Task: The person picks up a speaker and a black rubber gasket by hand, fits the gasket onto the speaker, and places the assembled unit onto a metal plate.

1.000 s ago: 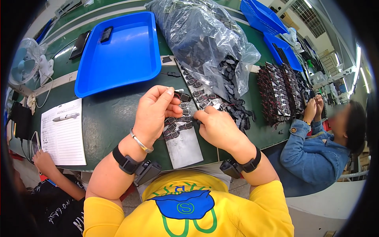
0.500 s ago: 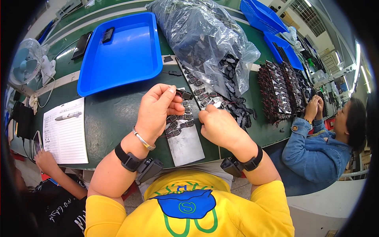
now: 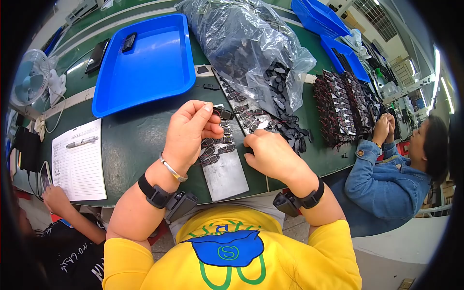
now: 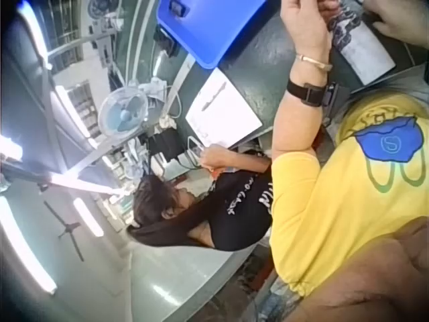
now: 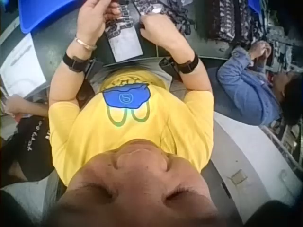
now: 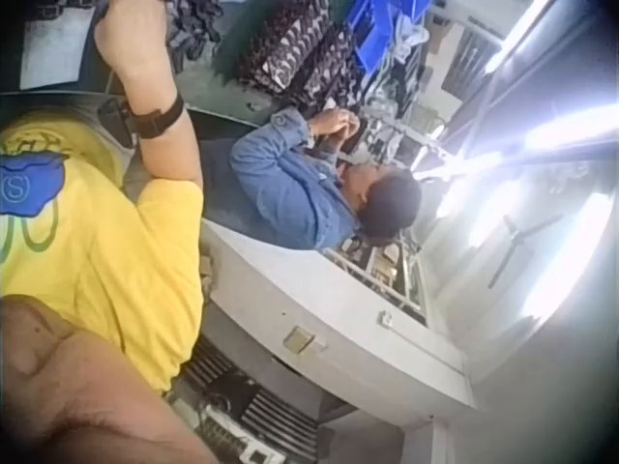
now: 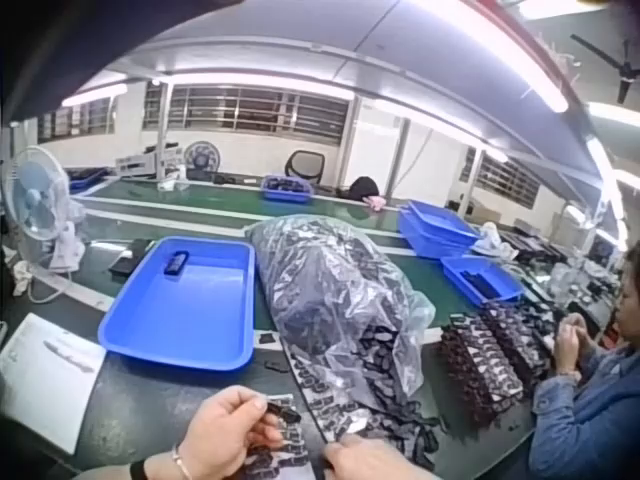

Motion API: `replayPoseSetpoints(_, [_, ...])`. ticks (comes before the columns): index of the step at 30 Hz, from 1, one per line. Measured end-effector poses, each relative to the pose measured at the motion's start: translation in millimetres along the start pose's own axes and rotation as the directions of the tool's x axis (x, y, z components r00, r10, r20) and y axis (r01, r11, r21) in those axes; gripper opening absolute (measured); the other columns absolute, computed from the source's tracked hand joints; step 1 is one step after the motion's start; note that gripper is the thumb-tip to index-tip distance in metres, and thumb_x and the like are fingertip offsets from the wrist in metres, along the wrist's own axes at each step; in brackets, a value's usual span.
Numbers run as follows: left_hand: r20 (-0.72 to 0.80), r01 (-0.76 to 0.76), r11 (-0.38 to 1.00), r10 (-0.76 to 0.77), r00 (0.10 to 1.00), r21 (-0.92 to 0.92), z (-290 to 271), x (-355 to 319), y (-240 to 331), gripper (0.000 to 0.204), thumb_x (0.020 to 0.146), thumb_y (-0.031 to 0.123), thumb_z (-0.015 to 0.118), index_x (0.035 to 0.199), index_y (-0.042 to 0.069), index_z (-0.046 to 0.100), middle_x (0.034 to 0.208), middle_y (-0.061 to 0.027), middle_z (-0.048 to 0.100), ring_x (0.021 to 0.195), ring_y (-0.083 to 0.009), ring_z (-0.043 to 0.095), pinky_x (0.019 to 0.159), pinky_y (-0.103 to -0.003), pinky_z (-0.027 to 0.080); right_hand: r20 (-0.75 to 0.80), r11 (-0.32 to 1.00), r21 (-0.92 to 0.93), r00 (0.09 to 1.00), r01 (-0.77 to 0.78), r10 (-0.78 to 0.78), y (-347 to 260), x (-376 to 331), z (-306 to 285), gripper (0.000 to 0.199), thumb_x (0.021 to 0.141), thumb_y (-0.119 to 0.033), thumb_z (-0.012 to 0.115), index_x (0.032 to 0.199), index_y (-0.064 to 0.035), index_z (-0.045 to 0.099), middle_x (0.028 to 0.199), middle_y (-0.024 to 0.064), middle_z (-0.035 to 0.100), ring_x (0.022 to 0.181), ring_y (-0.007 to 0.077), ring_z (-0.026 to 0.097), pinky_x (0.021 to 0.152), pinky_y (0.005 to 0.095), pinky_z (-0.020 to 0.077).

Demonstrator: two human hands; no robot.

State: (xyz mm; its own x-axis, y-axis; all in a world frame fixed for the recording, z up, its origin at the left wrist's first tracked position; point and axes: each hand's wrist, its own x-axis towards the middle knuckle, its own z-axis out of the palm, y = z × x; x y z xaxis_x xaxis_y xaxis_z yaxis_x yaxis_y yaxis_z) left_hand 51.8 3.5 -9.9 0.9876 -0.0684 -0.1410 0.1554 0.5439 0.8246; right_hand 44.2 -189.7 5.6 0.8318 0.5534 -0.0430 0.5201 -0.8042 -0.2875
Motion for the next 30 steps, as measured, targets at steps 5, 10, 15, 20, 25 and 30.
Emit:
replayPoseSetpoints(5, [0.001,-0.006,1.0,0.006,1.0,-0.001,0,0,-2,0.013,0.089,0.017,0.052,0.086,0.005,0.052,0.074,-0.0059,0.058,0.06,-0.0122,0.059,0.055,-0.026,0.053,0.092,0.998,-0.05,0.995,-0.029,0.033,4,4,2,0.021,0.066,-0.014,0.062,0.083,-0.0018,0.06,0.08,0.0161,0.057,0.069,0.0328,0.058,0.066,0.0403,0.0481])
replayPoseSetpoints(10, [-0.012,-0.018,1.0,0.018,1.0,0.001,-1,-1,0,0.015,0.089,0.018,0.053,0.085,0.004,0.052,0.074,-0.0059,0.058,0.059,-0.0115,0.059,0.054,-0.026,0.053,-0.075,0.993,0.113,0.997,0.021,-0.013,4,-6,-5,0.014,0.065,-0.007,0.062,0.077,-0.0006,0.059,0.081,0.0149,0.057,0.066,0.0303,0.058,0.063,0.0372,0.0483])
replayPoseSetpoints(15, [-0.008,-0.02,1.0,0.02,1.0,-0.003,1,0,0,0.014,0.089,0.018,0.053,0.085,0.004,0.052,0.074,-0.0057,0.058,0.059,-0.0116,0.059,0.055,-0.026,0.053,-0.332,0.925,0.354,0.943,0.141,-0.017,15,-31,5,0.015,0.064,0.0,0.063,0.078,-0.0012,0.059,0.081,0.0121,0.057,0.063,0.0269,0.057,0.06,0.0336,0.0479])
replayPoseSetpoints(20, [0.003,-0.015,1.0,0.015,1.0,0.0,1,-1,-1,0.014,0.089,0.018,0.053,0.085,0.005,0.052,0.074,-0.0056,0.059,0.06,-0.0116,0.059,0.055,-0.026,0.053,-0.496,0.938,0.144,0.843,0.316,-0.208,17,-61,30,0.019,0.063,0.005,0.064,0.08,-0.0022,0.059,0.083,0.0101,0.057,0.066,0.0253,0.057,0.059,0.0314,0.048])
replayPoseSetpoints(25, [0.005,-0.018,1.0,0.018,1.0,0.008,-2,0,-3,0.012,0.089,0.017,0.052,0.086,0.005,0.052,0.074,-0.0056,0.059,0.06,-0.0122,0.059,0.056,-0.027,0.053,-0.501,0.942,0.104,0.835,0.32,-0.229,17,-73,34,0.018,0.067,0.004,0.062,0.083,-0.002,0.058,0.088,0.011,0.058,0.073,0.0266,0.058,0.063,0.0332,0.0484])
replayPoseSetpoints(30, [0.015,-0.025,1.0,0.024,1.0,0.01,-2,0,-3,0.011,0.089,0.016,0.051,0.087,0.005,0.053,0.074,-0.0054,0.058,0.061,-0.0123,0.059,0.057,-0.028,0.053,-0.519,0.956,0.188,0.849,0.227,-0.099,33,-76,31,0.02,0.069,0.004,0.062,0.088,-0.0012,0.058,0.089,0.0132,0.06,0.076,0.0279,0.059,0.067,0.0335,0.0492])
